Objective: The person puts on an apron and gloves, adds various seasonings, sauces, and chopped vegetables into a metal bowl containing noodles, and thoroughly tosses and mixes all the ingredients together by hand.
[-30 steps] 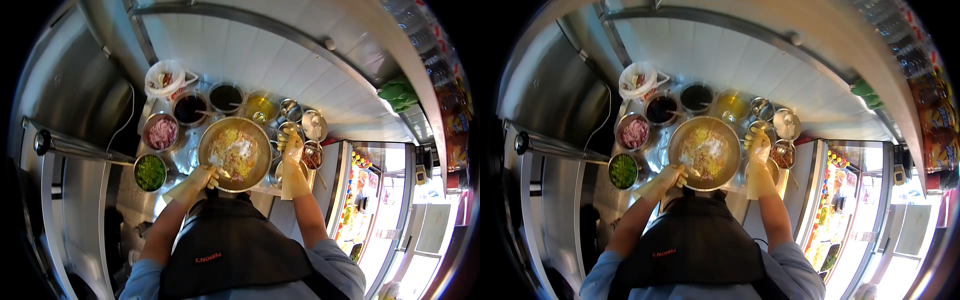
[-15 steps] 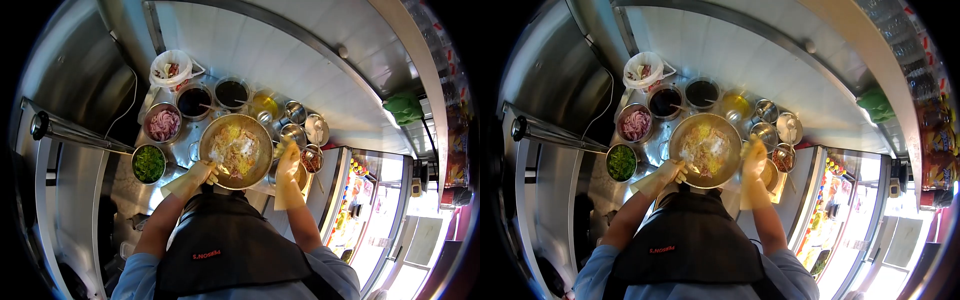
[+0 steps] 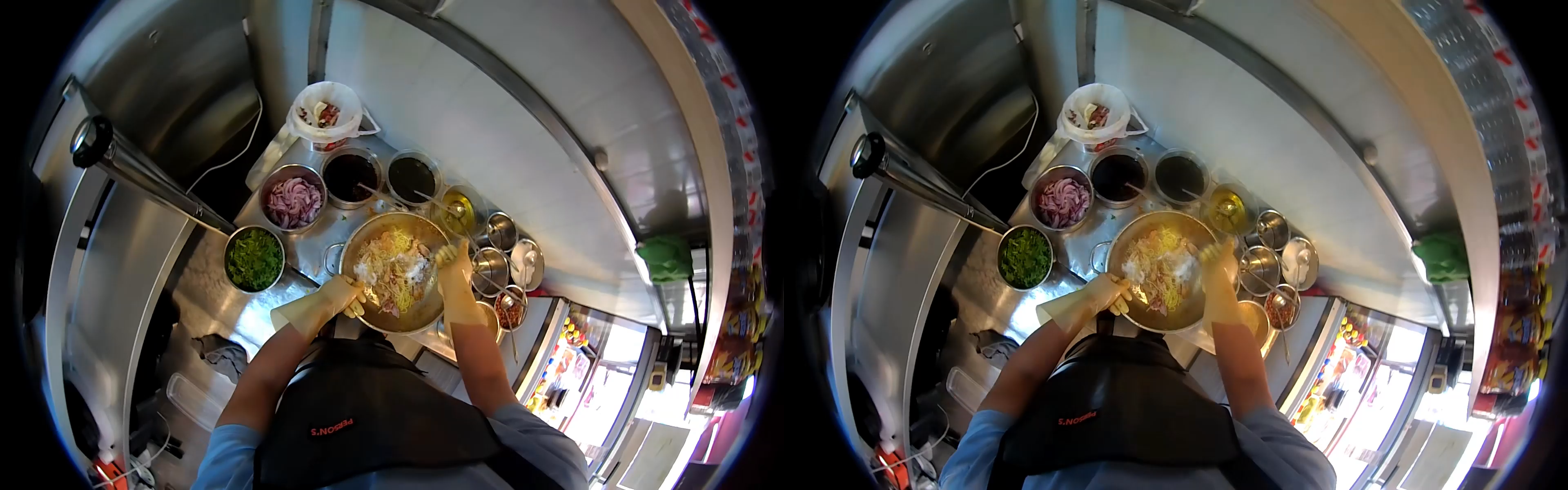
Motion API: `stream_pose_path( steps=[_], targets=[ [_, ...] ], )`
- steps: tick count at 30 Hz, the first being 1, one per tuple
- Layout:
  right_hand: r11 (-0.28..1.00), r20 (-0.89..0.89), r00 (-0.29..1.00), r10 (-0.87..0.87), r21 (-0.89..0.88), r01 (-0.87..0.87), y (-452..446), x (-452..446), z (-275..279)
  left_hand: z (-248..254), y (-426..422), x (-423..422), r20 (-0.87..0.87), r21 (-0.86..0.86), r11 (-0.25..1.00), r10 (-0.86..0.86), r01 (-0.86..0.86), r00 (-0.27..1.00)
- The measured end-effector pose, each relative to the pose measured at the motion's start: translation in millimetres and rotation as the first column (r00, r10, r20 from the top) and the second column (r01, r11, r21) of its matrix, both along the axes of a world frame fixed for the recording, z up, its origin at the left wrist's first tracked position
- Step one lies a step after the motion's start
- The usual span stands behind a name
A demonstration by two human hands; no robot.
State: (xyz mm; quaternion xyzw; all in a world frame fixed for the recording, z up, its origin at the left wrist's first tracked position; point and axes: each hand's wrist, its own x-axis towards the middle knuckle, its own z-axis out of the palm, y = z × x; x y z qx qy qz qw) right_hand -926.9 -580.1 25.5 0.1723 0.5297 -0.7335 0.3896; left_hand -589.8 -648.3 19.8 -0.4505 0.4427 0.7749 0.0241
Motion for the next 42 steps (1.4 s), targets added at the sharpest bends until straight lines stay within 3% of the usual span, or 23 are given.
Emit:
stream_pose_path(
  steps=[1,3,6,8,10,11,13,18,21,25,27,28,30,39,41,42],
  targets=[
    [1.000,-0.001,1.000,0.018,0.006,-0.018,-15.8,10.2,8.6,0.9,2.1,1.1,-0.001,0.006,1.000,0.018,-0.018,1.000],
    [0.998,-0.215,0.976,0.028,0.061,-0.015,-67.9,22.0,45.4,7.6,1.4,-0.9,0.026,0.012,0.999,0.032,-0.033,0.999],
    [0.986,-0.250,0.959,0.133,-0.062,-0.153,-116.9,-35.6,13.2,14.4,2.5,-1.3,0.074,-0.026,0.999,0.031,-0.029,0.997],
    [0.967,-0.273,0.931,0.243,-0.008,-0.254,-135.8,-44.7,27.7,19.0,1.2,-1.9,0.077,-0.028,0.999,0.033,-0.031,0.996],
    [0.884,-0.372,0.806,0.460,0.106,-0.456,-148.6,-51.1,31.0,22.4,0.1,-0.9,0.084,-0.025,0.999,0.031,-0.029,0.996],
    [0.883,-0.372,0.805,0.462,0.105,-0.458,-151.0,-33.8,37.6,23.2,-0.1,-0.6,0.088,-0.032,0.999,0.030,-0.027,0.996],
    [0.807,-0.685,0.482,0.547,0.279,-0.520,-146.8,9.5,48.6,21.8,1.5,-0.4,0.090,-0.033,0.999,0.026,-0.024,0.996],
    [0.801,-0.763,0.337,0.551,0.372,-0.468,-113.9,30.5,90.5,14.0,-2.6,-0.6,0.043,0.015,1.000,-0.006,0.005,0.999],
    [0.833,-0.811,0.310,0.497,0.345,-0.432,-98.4,23.6,84.7,7.5,-3.1,-0.6,0.011,0.023,1.000,-0.017,0.017,1.000],
    [0.865,-0.780,0.413,0.470,0.314,-0.391,-84.0,16.0,63.6,2.5,-2.8,-1.3,0.014,0.014,0.999,-0.038,0.038,0.999],
    [0.924,-0.690,0.633,0.351,0.145,-0.355,-81.7,11.2,50.5,4.5,-3.1,-1.8,0.039,0.010,0.998,-0.054,0.054,0.998],
    [0.926,-0.690,0.635,0.346,0.142,-0.350,-81.0,10.0,49.7,4.8,-2.8,-2.0,0.040,0.008,0.998,-0.059,0.059,0.997],
    [0.970,-0.589,0.779,0.213,0.035,-0.239,-80.1,6.1,48.9,5.1,-2.0,-2.7,0.055,0.002,0.998,-0.057,0.057,0.997],
    [0.993,-0.529,0.845,0.076,-0.039,-0.114,-44.9,11.8,78.4,-3.6,-1.8,-2.1,0.031,0.005,0.998,-0.062,0.062,0.998],
    [0.988,-0.546,0.833,0.088,-0.056,-0.141,-15.2,14.4,71.2,0.3,-0.9,-1.7,0.026,-0.009,0.998,-0.063,0.063,0.998],
    [0.967,-0.537,0.839,0.090,-0.154,-0.202,3.0,18.5,65.5,-3.2,-3.0,-1.2,0.033,-0.007,0.997,-0.078,0.079,0.996]
  ],
)
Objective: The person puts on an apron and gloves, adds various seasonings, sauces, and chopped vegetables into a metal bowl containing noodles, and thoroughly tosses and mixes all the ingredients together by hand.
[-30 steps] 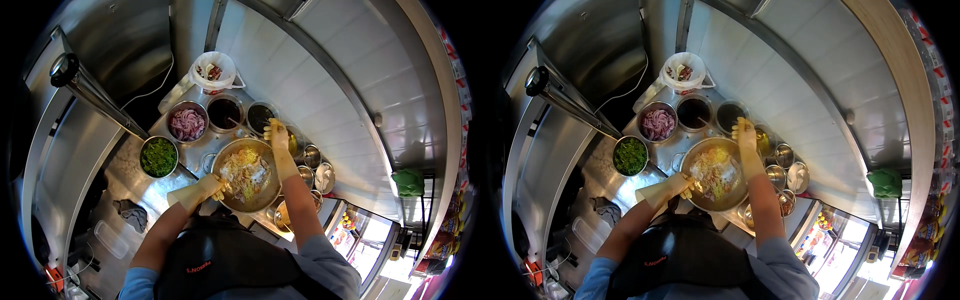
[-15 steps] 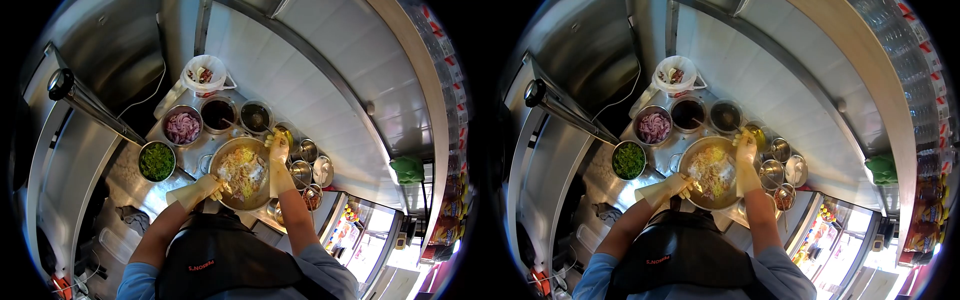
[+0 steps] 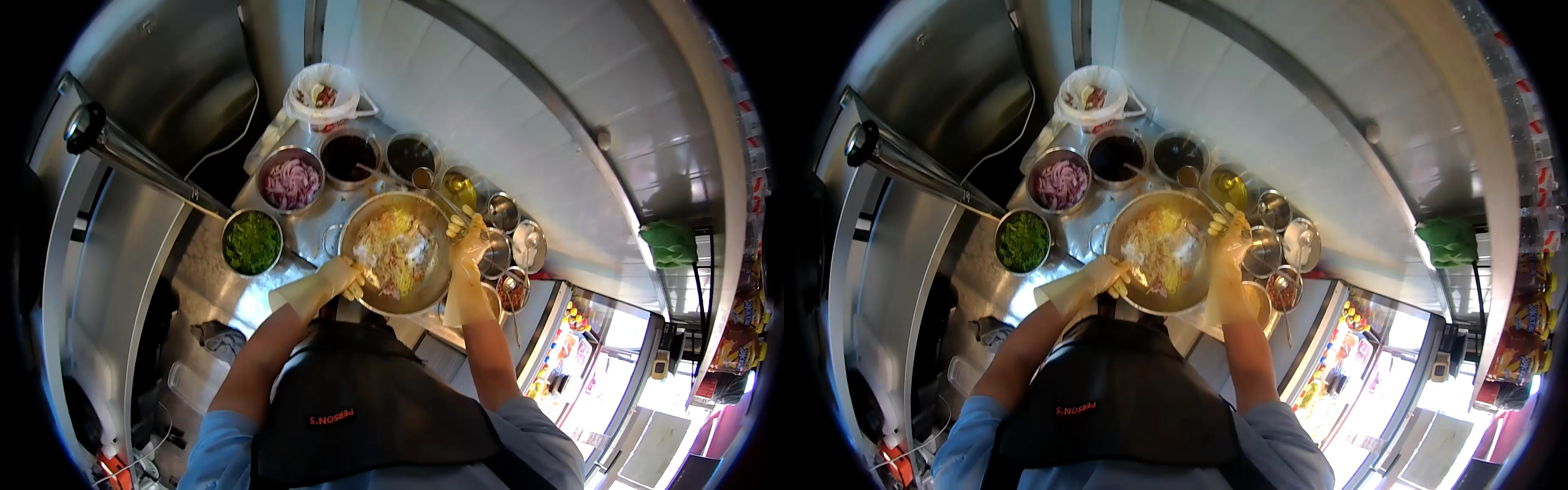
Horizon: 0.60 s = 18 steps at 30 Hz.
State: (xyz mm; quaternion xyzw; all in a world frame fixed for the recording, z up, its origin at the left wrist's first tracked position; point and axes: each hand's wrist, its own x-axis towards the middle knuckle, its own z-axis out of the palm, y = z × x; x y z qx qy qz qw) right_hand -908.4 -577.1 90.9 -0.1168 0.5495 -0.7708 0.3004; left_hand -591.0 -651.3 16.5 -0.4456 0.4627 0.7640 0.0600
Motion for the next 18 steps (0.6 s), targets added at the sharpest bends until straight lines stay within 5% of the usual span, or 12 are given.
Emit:
stream_pose_path(
  steps=[1,3,5,6,8,9,11,13,16,18],
  targets=[
    [0.994,0.020,0.998,0.064,-0.093,-0.062,22.1,7.5,-6.6,-2.1,1.5,0.7,0.008,0.007,1.000,-0.016,0.016,1.000],
    [0.999,0.013,1.000,0.025,0.029,-0.025,59.0,30.4,-2.0,4.5,1.7,1.2,-0.019,-0.034,0.999,-0.001,0.001,1.000],
    [0.937,-0.426,0.868,0.254,0.331,-0.111,98.4,43.6,-7.7,5.4,0.7,0.5,-0.020,-0.031,0.999,-0.011,0.010,1.000],
    [0.937,-0.427,0.869,0.251,0.331,-0.108,112.5,50.5,-1.5,3.7,-0.2,0.0,-0.021,-0.031,0.999,-0.014,0.013,1.000],
    [0.904,-0.658,0.642,0.393,0.404,-0.139,134.2,67.7,27.7,-2.7,0.1,1.8,-0.073,0.011,1.000,0.013,-0.013,0.997],
    [0.903,-0.655,0.645,0.393,0.407,-0.137,139.7,72.7,48.9,-2.1,1.2,1.7,-0.070,0.015,1.000,0.010,-0.009,0.998],
    [0.889,-0.804,0.379,0.457,0.413,-0.197,148.7,80.3,94.9,3.1,0.0,0.3,-0.015,-0.037,0.999,-0.023,0.023,1.000],
    [0.896,-0.795,0.412,0.445,0.404,-0.187,161.5,88.7,117.0,5.0,-0.6,-0.7,-0.007,-0.022,1.000,-0.021,0.021,1.000],
    [0.887,-0.873,0.186,0.450,0.414,-0.203,170.8,87.7,139.7,5.0,0.6,-2.8,0.009,-0.005,1.000,0.006,-0.006,1.000],
    [0.894,-0.880,0.191,0.435,0.397,-0.207,170.8,90.1,131.8,3.8,2.7,-3.9,0.016,-0.001,1.000,0.029,-0.029,0.999]
  ],
)
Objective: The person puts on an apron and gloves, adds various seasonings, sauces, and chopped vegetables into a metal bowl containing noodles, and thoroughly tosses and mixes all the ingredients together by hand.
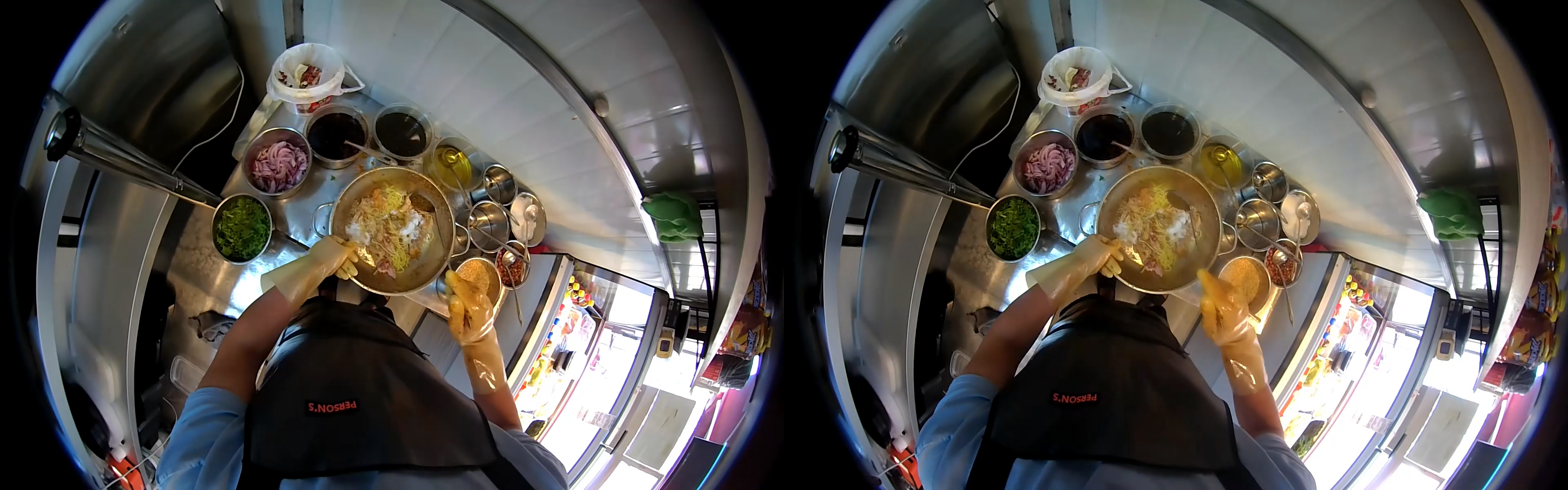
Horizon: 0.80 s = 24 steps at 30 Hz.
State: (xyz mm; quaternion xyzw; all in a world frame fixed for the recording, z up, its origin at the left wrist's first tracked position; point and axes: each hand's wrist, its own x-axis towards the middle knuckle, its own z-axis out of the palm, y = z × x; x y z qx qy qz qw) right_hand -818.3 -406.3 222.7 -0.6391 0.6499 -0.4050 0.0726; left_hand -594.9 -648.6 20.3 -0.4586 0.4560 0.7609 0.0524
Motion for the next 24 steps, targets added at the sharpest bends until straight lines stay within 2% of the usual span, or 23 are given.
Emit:
stream_pose_path(
  steps=[2,4,5,6,7,8,9,11,13,15,19,21,22,23,24],
  targets=[
    [1.000,0.008,1.000,0.004,-0.018,-0.004,-2.2,1.5,-18.5,-3.2,3.8,-1.5,0.008,-0.013,0.996,0.087,-0.087,0.996],
    [0.987,0.095,0.989,-0.116,0.127,0.103,-9.9,0.4,-49.8,4.2,6.5,-4.3,0.020,-0.031,0.994,0.103,-0.103,0.994],
    [0.987,0.095,0.989,-0.115,0.125,0.102,-16.1,4.0,-71.0,8.1,6.2,-5.3,0.028,-0.051,0.992,0.119,-0.118,0.992],
    [0.949,0.439,0.842,-0.314,0.163,0.269,-23.6,9.3,-94.8,3.4,6.2,-5.3,0.028,-0.051,0.992,0.121,-0.119,0.992],
    [0.880,0.705,0.545,-0.453,0.257,0.399,-30.7,8.9,-114.2,-6.1,6.8,-5.2,0.036,-0.064,0.991,0.118,-0.115,0.992],
    [0.854,0.868,0.273,-0.414,0.266,0.446,-45.0,0.0,-127.4,-11.7,6.5,-4.5,0.045,-0.077,0.991,0.115,-0.112,0.992],
    [0.857,0.868,0.277,-0.412,0.266,0.441,-57.8,-11.3,-130.7,-12.2,5.3,-4.0,0.043,-0.077,0.990,0.122,-0.118,0.992],
    [0.787,0.933,-0.114,-0.340,0.349,0.508,-80.3,-41.6,-129.7,-12.5,5.2,-3.7,0.051,-0.104,0.991,0.089,-0.083,0.995],
    [0.805,0.958,-0.121,-0.260,0.284,0.521,-119.7,-67.8,-122.7,-3.2,4.4,-2.6,0.053,-0.073,0.994,0.088,-0.084,0.995],
    [0.901,0.997,-0.050,-0.067,0.082,0.427,-154.7,-122.2,-160.6,-2.1,0.0,-2.4,0.049,-0.049,0.995,0.092,-0.090,0.995],
    [0.831,0.946,-0.001,-0.324,0.285,0.478,-249.4,-142.4,-152.1,-17.8,2.7,-1.4,0.023,-0.069,0.996,0.061,-0.059,0.998],
    [0.851,0.943,-0.004,-0.332,0.301,0.430,-269.8,-141.9,-158.5,-20.7,2.9,-0.4,0.047,-0.085,0.996,0.046,-0.042,0.998],
    [0.839,0.951,-0.069,-0.300,0.298,0.456,-277.3,-137.4,-158.2,-22.2,2.2,-0.2,0.059,-0.163,0.987,0.014,-0.004,0.998],
    [0.825,0.955,-0.133,-0.267,0.297,0.481,-284.1,-132.8,-157.9,-23.6,2.7,1.2,0.058,-0.168,0.986,0.026,-0.016,0.998],
    [0.832,0.956,-0.130,-0.264,0.294,0.471,-286.1,-125.4,-159.3,-24.9,3.9,0.1,0.066,-0.144,0.989,0.035,-0.025,0.997]
  ],
)
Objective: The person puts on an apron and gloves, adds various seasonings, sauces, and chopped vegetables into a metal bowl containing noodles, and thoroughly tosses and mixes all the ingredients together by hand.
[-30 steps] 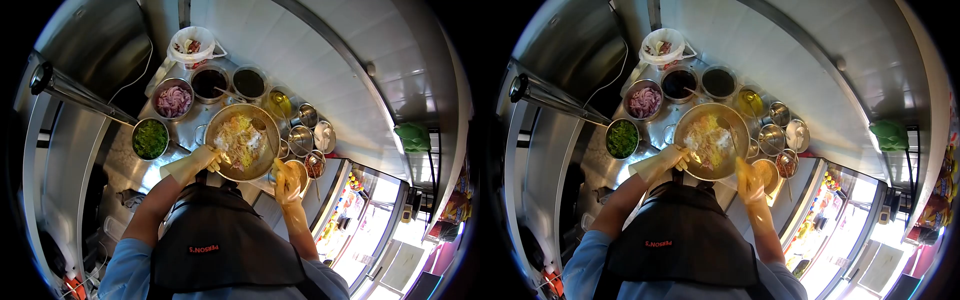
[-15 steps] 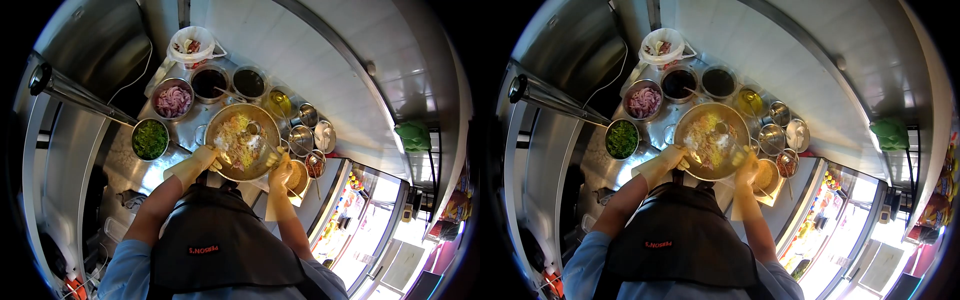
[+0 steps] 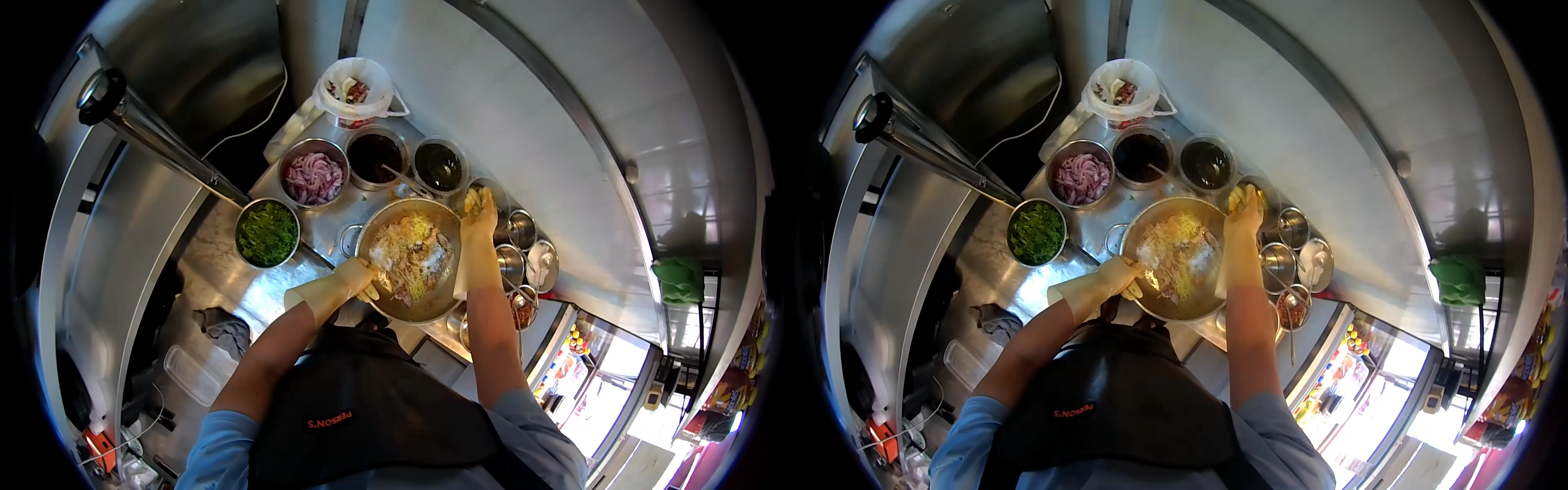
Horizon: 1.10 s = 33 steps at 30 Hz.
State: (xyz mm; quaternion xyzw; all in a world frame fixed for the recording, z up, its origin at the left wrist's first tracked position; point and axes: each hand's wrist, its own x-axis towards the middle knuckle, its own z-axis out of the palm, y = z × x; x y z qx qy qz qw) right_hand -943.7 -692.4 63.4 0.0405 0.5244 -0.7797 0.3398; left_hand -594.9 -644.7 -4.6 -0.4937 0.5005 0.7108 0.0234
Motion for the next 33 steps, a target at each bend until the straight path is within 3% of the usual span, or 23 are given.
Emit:
stream_pose_path(
  steps=[3,4,6,8,9,11,12,15,17,19,21,23,25,27,28,30,33],
  targets=[
    [0.995,0.178,0.979,-0.102,0.000,0.103,22.6,41.4,-5.3,10.3,-2.3,0.1,0.006,0.020,1.000,0.023,-0.023,1.000],
    [0.994,0.215,0.971,0.102,-0.065,-0.090,40.4,59.2,-9.9,11.0,-2.7,0.2,0.009,0.050,0.998,0.030,-0.030,1.000],
    [0.948,0.236,0.920,0.312,-0.138,-0.286,36.3,92.0,-13.0,15.3,-3.8,1.2,0.023,0.064,0.998,0.007,-0.009,1.000],
    [0.935,0.242,0.930,0.276,0.159,-0.318,3.3,121.8,-6.2,-0.3,-1.1,0.9,0.016,0.039,0.999,0.008,-0.009,1.000],
    [0.942,0.120,0.957,0.264,0.182,-0.283,-15.9,131.9,-3.7,-6.3,-0.8,0.3,0.007,0.015,1.000,-0.002,0.002,1.000],
    [0.917,0.145,0.908,0.394,-0.120,-0.379,-51.3,103.4,-46.2,14.9,-1.7,1.9,0.006,0.044,0.999,0.017,-0.017,1.000],
    [0.916,0.146,0.906,0.397,-0.122,-0.381,-69.1,105.0,-43.8,29.0,-1.9,3.1,0.003,0.074,0.997,0.029,-0.029,1.000],
    [0.944,0.076,0.941,0.331,-0.038,-0.329,-95.7,117.8,-12.4,56.1,1.0,5.3,-0.001,0.026,0.997,0.077,-0.077,0.997],
    [0.916,-0.116,0.930,0.349,0.252,-0.313,-97.0,119.6,3.5,47.7,5.0,5.0,-0.010,0.093,0.983,0.161,-0.160,0.987],
    [0.906,-0.151,0.916,0.372,0.275,-0.323,-80.9,112.6,8.5,42.5,9.5,5.2,-0.019,0.160,0.958,0.246,-0.240,0.969],
    [0.894,-0.144,0.908,0.393,0.290,-0.341,-60.2,102.9,-1.9,40.7,7.6,7.6,0.029,0.082,0.969,0.232,-0.233,0.972],
    [0.909,-0.139,0.919,0.370,0.257,-0.327,-48.7,100.0,-16.2,41.4,6.8,10.2,0.039,0.116,0.962,0.246,-0.249,0.969],
    [0.922,0.033,0.925,0.379,0.065,-0.381,-45.6,91.1,-24.5,49.5,0.1,11.3,0.050,0.144,0.955,0.254,-0.258,0.966],
    [0.941,0.003,0.948,0.318,0.122,-0.315,-50.3,96.9,-23.4,67.3,-5.4,15.2,0.117,0.085,0.961,0.252,-0.262,0.961],
    [0.922,-0.054,0.924,0.379,0.104,-0.372,-49.1,96.0,-27.5,62.1,-3.6,13.5,0.095,0.105,0.939,0.318,-0.327,0.943],
    [0.879,-0.126,0.872,0.473,-0.001,-0.477,-48.2,94.8,-33.0,53.0,-4.2,15.6,0.105,0.095,0.952,0.280,-0.290,0.954],
    [0.871,-0.151,0.866,0.477,-0.050,-0.488,-44.9,94.1,-30.8,53.6,-5.3,15.7,0.100,0.044,0.965,0.252,-0.257,0.962]
  ],
)
